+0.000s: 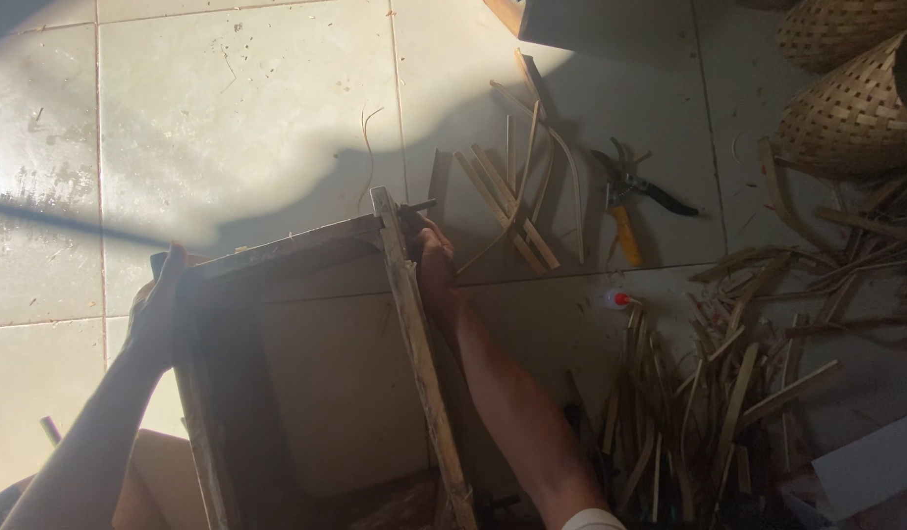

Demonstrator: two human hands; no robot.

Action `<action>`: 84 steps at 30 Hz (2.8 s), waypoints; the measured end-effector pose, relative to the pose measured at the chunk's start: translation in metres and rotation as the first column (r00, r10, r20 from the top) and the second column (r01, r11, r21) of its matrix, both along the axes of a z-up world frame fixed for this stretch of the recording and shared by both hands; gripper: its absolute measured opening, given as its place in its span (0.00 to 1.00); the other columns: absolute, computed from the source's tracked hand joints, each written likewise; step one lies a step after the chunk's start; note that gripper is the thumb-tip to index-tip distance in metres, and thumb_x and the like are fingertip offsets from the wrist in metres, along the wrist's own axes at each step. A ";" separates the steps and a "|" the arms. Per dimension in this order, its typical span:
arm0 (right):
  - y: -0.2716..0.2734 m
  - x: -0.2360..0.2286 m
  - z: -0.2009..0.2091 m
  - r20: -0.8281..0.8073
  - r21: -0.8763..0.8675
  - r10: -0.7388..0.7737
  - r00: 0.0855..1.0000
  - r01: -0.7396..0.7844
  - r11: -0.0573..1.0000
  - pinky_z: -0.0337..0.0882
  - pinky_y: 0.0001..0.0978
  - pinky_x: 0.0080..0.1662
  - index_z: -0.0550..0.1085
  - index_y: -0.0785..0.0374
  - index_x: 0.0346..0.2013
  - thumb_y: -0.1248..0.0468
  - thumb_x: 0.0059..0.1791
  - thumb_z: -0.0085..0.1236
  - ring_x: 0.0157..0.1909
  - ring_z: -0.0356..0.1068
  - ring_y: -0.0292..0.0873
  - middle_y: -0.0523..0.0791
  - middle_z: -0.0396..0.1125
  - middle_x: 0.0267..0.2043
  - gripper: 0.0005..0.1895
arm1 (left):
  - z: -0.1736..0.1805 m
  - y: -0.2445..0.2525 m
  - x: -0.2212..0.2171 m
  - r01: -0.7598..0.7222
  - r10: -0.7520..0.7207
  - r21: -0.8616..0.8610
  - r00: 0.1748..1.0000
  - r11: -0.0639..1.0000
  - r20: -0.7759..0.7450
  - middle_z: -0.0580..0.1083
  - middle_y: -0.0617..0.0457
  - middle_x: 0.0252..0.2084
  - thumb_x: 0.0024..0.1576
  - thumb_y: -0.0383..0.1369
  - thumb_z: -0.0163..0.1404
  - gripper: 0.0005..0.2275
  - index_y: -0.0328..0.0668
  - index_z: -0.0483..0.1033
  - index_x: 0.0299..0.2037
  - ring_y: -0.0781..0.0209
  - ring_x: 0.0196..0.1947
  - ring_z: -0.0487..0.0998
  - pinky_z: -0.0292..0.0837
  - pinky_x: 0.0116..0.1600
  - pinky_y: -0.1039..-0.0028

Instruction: The person assembles a rectangular basket by fitting a woven base into a wooden mold, applying glue to the rim, and inserting a flexible strip along the edge. They use a hammer and a wooden mallet to secure the components.

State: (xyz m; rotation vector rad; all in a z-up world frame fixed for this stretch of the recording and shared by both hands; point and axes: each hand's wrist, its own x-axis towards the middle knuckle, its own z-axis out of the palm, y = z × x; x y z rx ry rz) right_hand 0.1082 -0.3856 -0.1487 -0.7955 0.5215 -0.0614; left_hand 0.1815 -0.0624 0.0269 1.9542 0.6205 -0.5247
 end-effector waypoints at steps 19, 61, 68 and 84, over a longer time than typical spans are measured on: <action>-0.009 0.017 0.006 -0.085 -0.013 -0.082 0.993 0.082 0.997 0.75 0.34 0.41 0.75 0.65 0.49 0.64 0.55 0.34 0.37 0.71 0.40 0.46 0.71 0.38 0.19 | -0.011 0.003 0.009 -0.049 0.049 0.008 0.999 0.999 -0.006 0.75 0.55 0.42 0.58 0.60 0.48 0.29 0.42 0.77 0.53 0.68 0.42 0.75 0.71 0.45 0.75; -0.018 0.019 0.029 -0.107 -0.054 0.010 0.994 -0.016 0.998 0.74 0.33 0.34 0.73 0.67 0.53 0.61 0.54 0.37 0.32 0.71 0.42 0.48 0.71 0.36 0.20 | -0.014 0.006 0.007 -0.010 0.010 -0.065 1.000 0.998 -0.001 0.74 0.50 0.47 0.53 0.63 0.48 0.35 0.37 0.75 0.56 0.63 0.49 0.74 0.70 0.52 0.71; -0.023 0.025 0.030 -0.117 -0.078 0.028 0.993 -0.037 0.996 0.74 0.33 0.32 0.72 0.65 0.55 0.60 0.55 0.37 0.30 0.71 0.41 0.48 0.72 0.35 0.21 | -0.023 0.009 0.010 0.006 0.003 -0.154 0.998 0.988 0.059 0.74 0.53 0.44 0.56 0.63 0.50 0.35 0.35 0.73 0.56 0.69 0.44 0.75 0.70 0.46 0.77; -0.028 0.017 -0.010 -0.078 -0.007 0.132 0.988 -0.133 0.991 0.72 0.34 0.27 0.72 0.60 0.50 0.58 0.56 0.36 0.27 0.70 0.40 0.47 0.70 0.32 0.17 | -0.010 0.005 -0.001 0.014 -0.014 -0.160 1.000 0.987 0.002 0.74 0.51 0.37 0.54 0.63 0.48 0.33 0.37 0.78 0.51 0.65 0.37 0.75 0.71 0.38 0.75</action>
